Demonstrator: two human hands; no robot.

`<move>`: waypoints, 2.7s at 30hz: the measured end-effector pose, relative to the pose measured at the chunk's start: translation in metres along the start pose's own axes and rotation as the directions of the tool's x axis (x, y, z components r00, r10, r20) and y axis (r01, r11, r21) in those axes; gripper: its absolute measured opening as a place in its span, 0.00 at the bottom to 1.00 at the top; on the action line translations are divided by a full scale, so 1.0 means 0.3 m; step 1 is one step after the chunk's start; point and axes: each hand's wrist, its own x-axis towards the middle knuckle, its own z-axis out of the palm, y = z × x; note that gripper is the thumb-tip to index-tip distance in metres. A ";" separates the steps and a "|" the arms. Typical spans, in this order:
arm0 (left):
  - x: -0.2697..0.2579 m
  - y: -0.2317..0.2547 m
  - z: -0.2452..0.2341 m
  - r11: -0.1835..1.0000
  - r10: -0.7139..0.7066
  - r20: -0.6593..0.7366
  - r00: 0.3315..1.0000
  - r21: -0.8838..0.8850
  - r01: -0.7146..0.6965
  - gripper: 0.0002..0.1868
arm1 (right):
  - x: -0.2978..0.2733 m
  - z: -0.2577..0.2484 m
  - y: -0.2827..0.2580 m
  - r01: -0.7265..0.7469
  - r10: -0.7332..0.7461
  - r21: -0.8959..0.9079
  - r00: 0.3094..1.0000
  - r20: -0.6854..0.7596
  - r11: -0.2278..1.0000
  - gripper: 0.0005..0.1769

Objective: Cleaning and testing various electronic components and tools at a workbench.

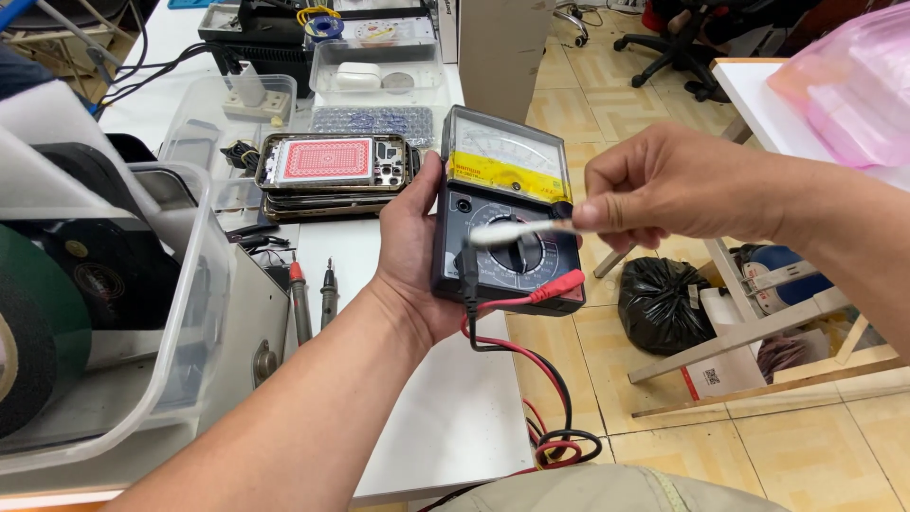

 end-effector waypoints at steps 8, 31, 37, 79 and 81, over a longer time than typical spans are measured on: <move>0.019 -0.002 -0.025 0.998 0.026 -0.102 0.994 -0.050 -0.032 0.43 | -0.003 -0.017 0.013 -0.020 0.010 -0.085 0.993 -0.114 0.996 0.25; -0.005 -0.009 0.024 0.994 0.066 -0.403 0.913 0.109 -0.024 0.36 | -0.030 -0.026 -0.158 -0.003 -0.070 -0.493 0.989 -0.130 0.870 0.26; -0.009 -0.034 -0.023 0.998 0.060 -0.328 0.943 0.048 -0.047 0.38 | 0.041 -0.054 -0.090 0.069 -0.196 -0.422 0.944 -0.266 0.904 0.28; -0.187 -0.014 -0.029 0.203 0.572 -0.688 0.447 0.647 0.735 0.19 | 0.078 0.295 0.008 -0.321 0.305 0.651 0.942 0.142 0.688 0.24; -0.223 -0.009 0.009 0.134 0.644 -0.626 0.440 0.658 0.741 0.17 | 0.069 0.290 0.000 -0.321 0.338 0.593 0.937 0.086 0.739 0.23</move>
